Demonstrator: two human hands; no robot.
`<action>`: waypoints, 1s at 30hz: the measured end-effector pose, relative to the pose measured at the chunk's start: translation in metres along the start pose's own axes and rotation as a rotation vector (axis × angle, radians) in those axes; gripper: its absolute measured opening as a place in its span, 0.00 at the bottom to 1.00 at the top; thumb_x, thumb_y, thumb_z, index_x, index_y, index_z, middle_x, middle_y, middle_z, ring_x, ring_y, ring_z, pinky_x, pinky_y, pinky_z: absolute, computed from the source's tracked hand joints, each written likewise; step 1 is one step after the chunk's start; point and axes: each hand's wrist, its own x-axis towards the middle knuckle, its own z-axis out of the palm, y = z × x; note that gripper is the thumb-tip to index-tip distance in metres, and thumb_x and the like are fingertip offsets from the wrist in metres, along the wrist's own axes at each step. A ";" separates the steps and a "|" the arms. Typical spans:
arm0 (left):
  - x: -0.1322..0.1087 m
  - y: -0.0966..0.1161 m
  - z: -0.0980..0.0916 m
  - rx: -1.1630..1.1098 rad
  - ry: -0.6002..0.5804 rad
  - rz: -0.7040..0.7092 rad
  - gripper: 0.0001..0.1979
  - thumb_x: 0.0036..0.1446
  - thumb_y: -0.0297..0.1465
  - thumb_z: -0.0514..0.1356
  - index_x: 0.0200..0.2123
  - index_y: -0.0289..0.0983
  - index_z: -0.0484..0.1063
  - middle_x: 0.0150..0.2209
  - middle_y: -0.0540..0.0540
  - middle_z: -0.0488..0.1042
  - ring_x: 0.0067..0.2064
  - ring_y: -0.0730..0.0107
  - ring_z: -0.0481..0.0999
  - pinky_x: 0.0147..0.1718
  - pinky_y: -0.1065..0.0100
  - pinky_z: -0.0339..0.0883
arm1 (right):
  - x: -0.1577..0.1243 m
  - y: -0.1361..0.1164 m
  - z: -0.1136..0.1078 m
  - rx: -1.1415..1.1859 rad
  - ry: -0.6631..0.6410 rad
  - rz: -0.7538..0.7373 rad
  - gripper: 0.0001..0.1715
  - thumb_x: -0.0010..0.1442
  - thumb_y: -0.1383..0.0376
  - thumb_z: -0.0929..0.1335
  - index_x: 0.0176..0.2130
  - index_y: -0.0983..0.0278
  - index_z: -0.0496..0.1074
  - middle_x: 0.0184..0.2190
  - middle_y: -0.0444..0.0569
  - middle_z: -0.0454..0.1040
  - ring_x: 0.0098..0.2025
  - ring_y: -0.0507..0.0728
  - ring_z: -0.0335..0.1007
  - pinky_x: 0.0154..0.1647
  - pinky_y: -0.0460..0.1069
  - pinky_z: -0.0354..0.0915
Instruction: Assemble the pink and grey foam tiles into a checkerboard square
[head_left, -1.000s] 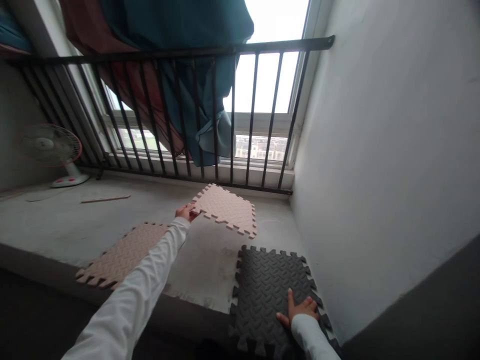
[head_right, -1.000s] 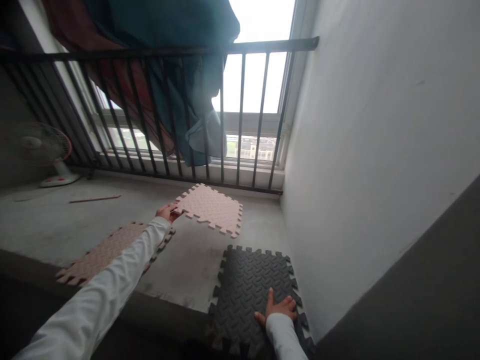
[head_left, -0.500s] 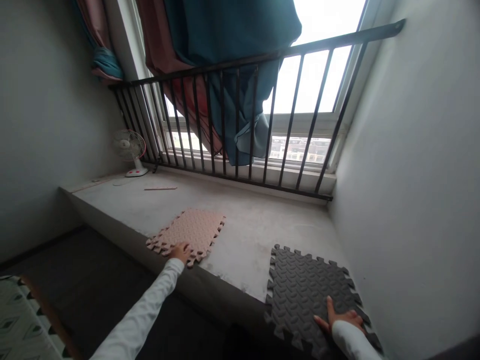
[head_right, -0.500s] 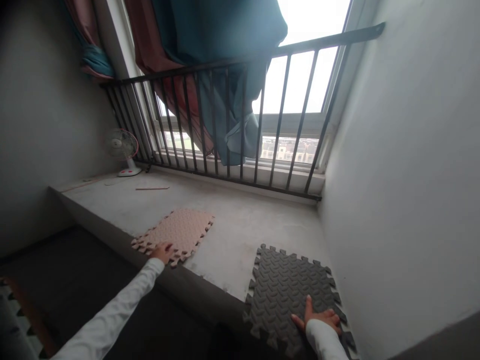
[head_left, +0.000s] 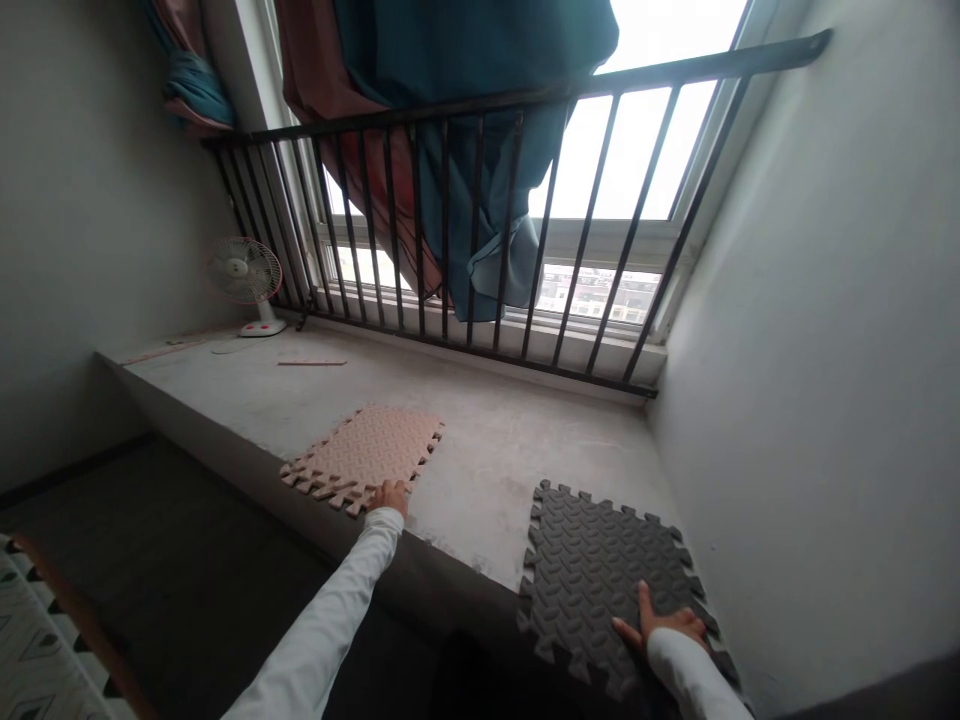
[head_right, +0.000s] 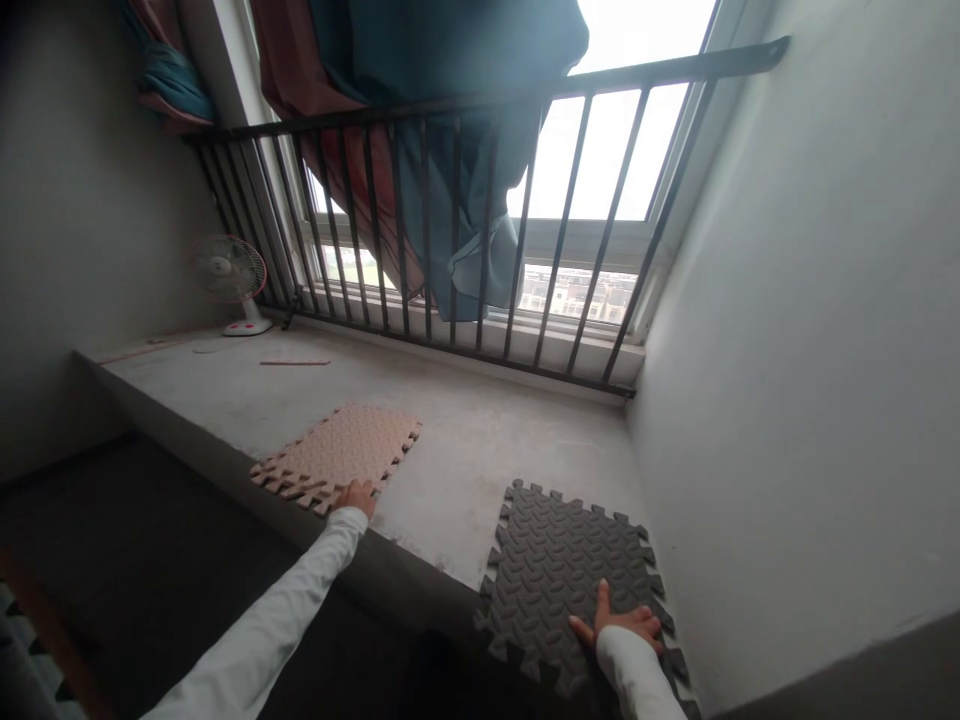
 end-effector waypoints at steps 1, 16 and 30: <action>0.001 -0.005 0.000 -0.006 0.002 -0.023 0.16 0.50 0.25 0.46 0.42 0.38 0.65 0.43 0.41 0.65 0.45 0.64 0.64 0.38 0.66 0.59 | 0.000 0.000 0.000 -0.022 -0.012 0.002 0.60 0.13 0.48 0.72 0.48 0.65 0.62 0.56 0.70 0.44 0.56 0.78 0.36 0.47 0.73 0.37; -0.006 -0.049 0.009 -0.002 -0.023 -0.002 0.15 0.50 0.32 0.47 0.40 0.39 0.67 0.41 0.42 0.68 0.41 0.65 0.68 0.38 0.67 0.59 | -0.014 -0.013 -0.006 -0.529 -0.146 0.005 0.55 0.39 0.40 0.61 0.58 0.62 0.40 0.56 0.75 0.40 0.52 0.78 0.49 0.37 0.77 0.45; -0.009 -0.036 0.010 -0.057 0.033 -0.025 0.15 0.51 0.31 0.45 0.39 0.39 0.67 0.41 0.42 0.67 0.41 0.64 0.68 0.35 0.67 0.61 | -0.038 0.030 -0.007 -0.125 0.099 -0.292 0.29 0.44 0.57 0.63 0.46 0.66 0.64 0.51 0.57 0.61 0.56 0.63 0.49 0.54 0.57 0.51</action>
